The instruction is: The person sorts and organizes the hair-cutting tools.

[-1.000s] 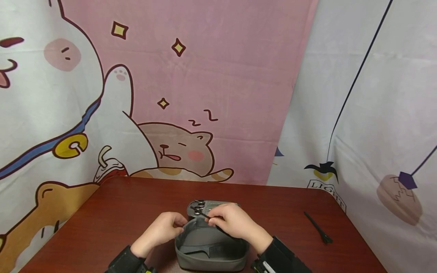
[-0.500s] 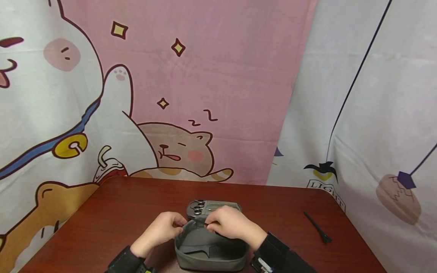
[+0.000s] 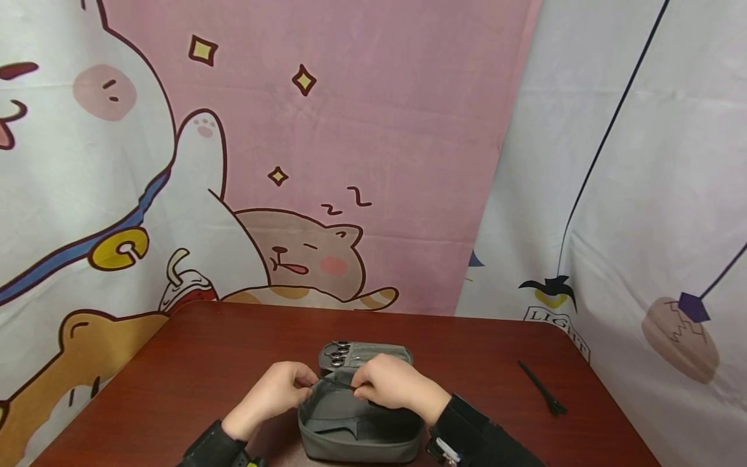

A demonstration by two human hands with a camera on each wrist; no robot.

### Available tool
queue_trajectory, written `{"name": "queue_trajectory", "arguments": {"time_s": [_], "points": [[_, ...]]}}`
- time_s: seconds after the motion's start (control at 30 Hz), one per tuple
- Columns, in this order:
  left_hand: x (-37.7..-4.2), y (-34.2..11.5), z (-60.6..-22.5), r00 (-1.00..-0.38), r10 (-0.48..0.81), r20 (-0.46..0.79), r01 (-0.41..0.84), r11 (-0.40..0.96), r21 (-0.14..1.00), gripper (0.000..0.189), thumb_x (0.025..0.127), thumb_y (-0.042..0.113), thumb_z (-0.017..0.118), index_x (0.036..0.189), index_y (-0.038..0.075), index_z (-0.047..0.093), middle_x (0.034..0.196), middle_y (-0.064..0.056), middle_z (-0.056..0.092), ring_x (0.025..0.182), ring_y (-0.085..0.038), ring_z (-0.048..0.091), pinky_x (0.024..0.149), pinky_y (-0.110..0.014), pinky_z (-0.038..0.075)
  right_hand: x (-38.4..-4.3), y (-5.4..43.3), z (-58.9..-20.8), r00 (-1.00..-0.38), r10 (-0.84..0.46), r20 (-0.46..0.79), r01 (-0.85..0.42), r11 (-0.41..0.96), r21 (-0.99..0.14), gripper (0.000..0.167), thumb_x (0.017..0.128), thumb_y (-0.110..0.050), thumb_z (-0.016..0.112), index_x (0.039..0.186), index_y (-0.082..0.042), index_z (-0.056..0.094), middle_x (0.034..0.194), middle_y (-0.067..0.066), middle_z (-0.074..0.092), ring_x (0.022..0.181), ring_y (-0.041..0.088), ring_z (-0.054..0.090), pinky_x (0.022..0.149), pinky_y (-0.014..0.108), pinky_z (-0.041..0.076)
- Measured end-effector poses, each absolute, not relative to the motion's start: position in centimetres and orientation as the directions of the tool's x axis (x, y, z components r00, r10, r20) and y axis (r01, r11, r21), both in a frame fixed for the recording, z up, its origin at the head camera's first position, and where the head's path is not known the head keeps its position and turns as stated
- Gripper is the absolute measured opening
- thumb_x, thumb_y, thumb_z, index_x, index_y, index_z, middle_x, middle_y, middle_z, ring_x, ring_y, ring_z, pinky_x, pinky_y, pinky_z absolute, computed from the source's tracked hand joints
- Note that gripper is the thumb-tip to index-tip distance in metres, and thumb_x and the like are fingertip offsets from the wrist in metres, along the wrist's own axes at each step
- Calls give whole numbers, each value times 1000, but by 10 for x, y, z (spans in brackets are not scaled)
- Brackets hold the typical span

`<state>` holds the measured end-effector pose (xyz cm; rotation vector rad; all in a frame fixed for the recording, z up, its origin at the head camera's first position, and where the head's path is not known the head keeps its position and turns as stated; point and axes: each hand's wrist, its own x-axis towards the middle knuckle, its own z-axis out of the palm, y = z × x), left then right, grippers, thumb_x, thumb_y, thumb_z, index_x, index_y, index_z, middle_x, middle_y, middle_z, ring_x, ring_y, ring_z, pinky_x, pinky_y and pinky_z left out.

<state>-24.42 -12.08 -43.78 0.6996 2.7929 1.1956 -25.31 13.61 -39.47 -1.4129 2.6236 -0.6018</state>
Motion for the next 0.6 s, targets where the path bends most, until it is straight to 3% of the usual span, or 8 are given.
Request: {"name": "queue_trajectory", "arguments": {"time_s": [0.37,0.6], "points": [[-244,-121,-440,-900,404,165,401,617,677,10,81,-3,73,88,4,74,82,1,68,74,-14,63,60,-29,51,-254,131,-398,-566,-821,72,-786,511,-349,21,93,-9,68,73,-15,66,64,-16,46,58,-2,37,57,15,34],[-244,-120,-441,-897,404,181,414,621,665,11,82,-3,71,86,6,75,80,3,69,73,-11,62,60,-29,51,-255,130,-398,-584,-810,49,-776,540,-326,9,91,-11,71,82,-14,73,71,-17,58,61,-4,47,61,15,41]]}}
